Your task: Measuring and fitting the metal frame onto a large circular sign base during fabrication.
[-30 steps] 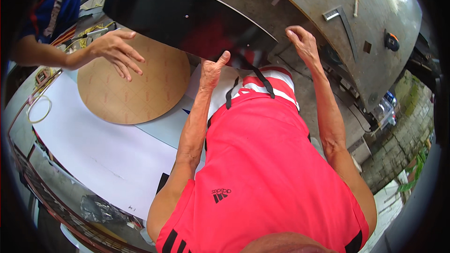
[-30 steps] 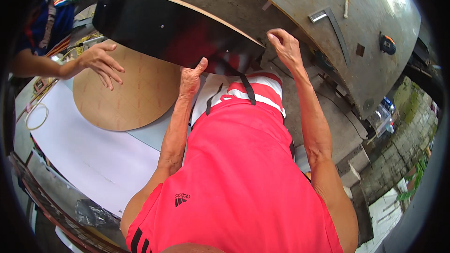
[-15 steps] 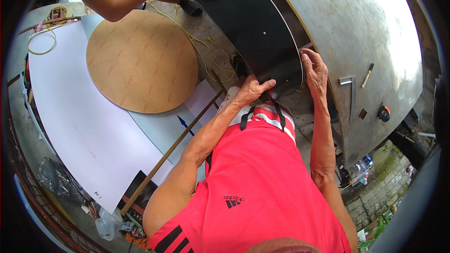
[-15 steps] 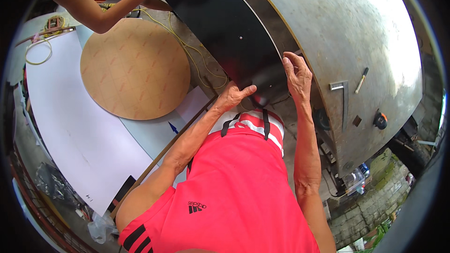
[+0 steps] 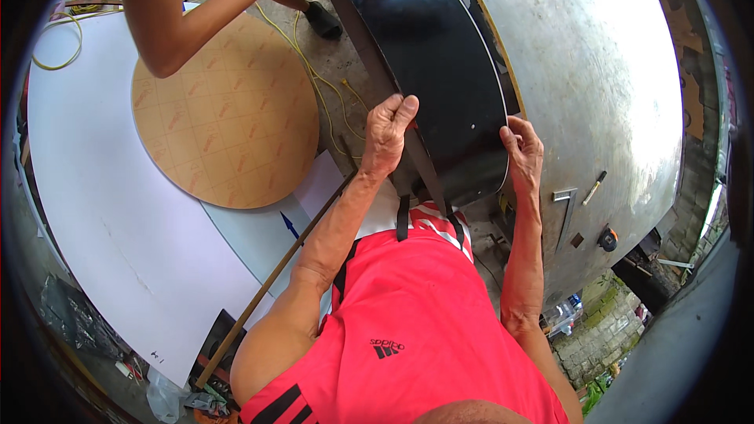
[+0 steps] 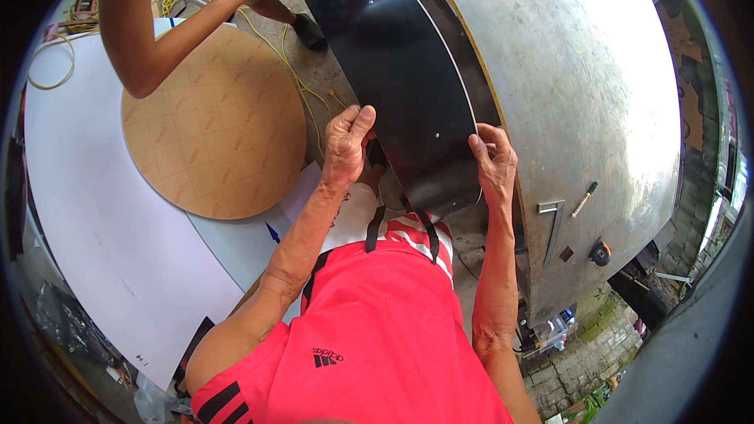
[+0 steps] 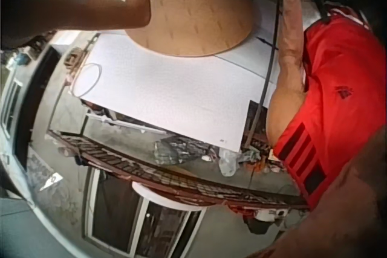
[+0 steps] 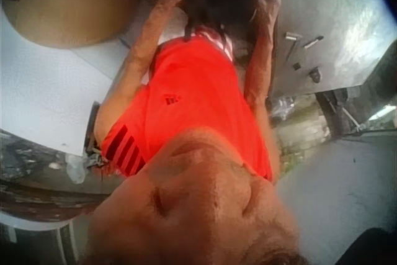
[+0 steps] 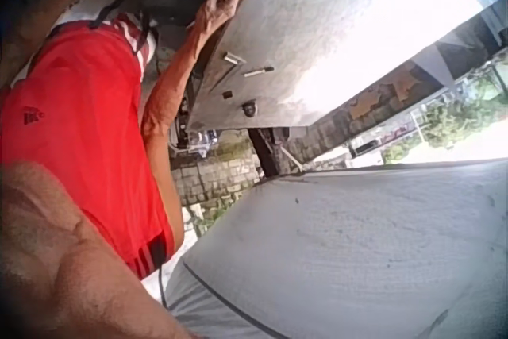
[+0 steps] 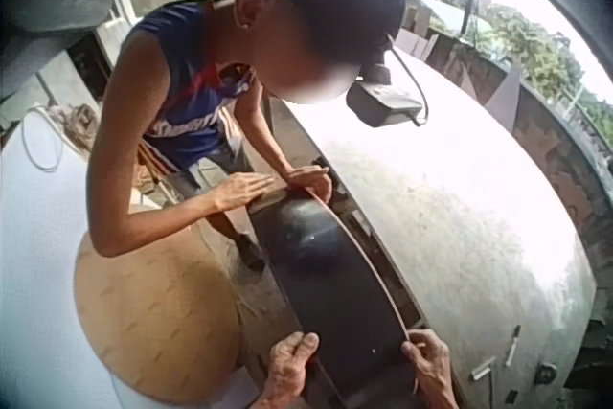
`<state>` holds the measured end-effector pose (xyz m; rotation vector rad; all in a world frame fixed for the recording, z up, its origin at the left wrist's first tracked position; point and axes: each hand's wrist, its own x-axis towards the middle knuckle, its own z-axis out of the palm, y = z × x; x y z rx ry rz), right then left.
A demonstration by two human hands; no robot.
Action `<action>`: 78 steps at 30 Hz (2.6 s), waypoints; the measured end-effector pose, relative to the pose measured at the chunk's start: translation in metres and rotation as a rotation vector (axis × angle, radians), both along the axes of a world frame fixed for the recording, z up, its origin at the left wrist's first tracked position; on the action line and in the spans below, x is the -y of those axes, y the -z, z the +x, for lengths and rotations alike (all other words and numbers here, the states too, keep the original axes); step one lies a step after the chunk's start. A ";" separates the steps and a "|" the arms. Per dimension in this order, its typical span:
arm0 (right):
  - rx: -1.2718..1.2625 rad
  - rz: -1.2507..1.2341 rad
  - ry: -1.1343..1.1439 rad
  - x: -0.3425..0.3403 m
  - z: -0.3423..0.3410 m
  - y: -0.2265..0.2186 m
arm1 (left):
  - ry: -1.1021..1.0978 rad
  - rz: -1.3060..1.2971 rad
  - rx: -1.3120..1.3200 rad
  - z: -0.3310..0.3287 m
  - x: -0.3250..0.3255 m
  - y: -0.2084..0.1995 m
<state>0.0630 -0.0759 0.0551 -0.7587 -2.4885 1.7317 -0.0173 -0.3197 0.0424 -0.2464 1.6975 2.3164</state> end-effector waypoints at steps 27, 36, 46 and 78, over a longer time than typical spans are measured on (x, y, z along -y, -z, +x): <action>0.315 -0.090 0.076 -0.074 0.183 0.012 | 0.823 0.328 0.301 0.151 -0.048 0.007; 0.344 -0.121 0.116 -0.089 0.204 0.019 | 0.965 0.189 0.204 0.163 -0.065 0.015; 0.253 -0.073 0.099 -0.064 0.146 0.006 | 0.861 -0.006 0.315 0.098 -0.041 -0.010; 0.167 0.079 -0.005 0.017 -0.008 0.079 | 0.041 0.199 0.163 -0.019 0.084 0.070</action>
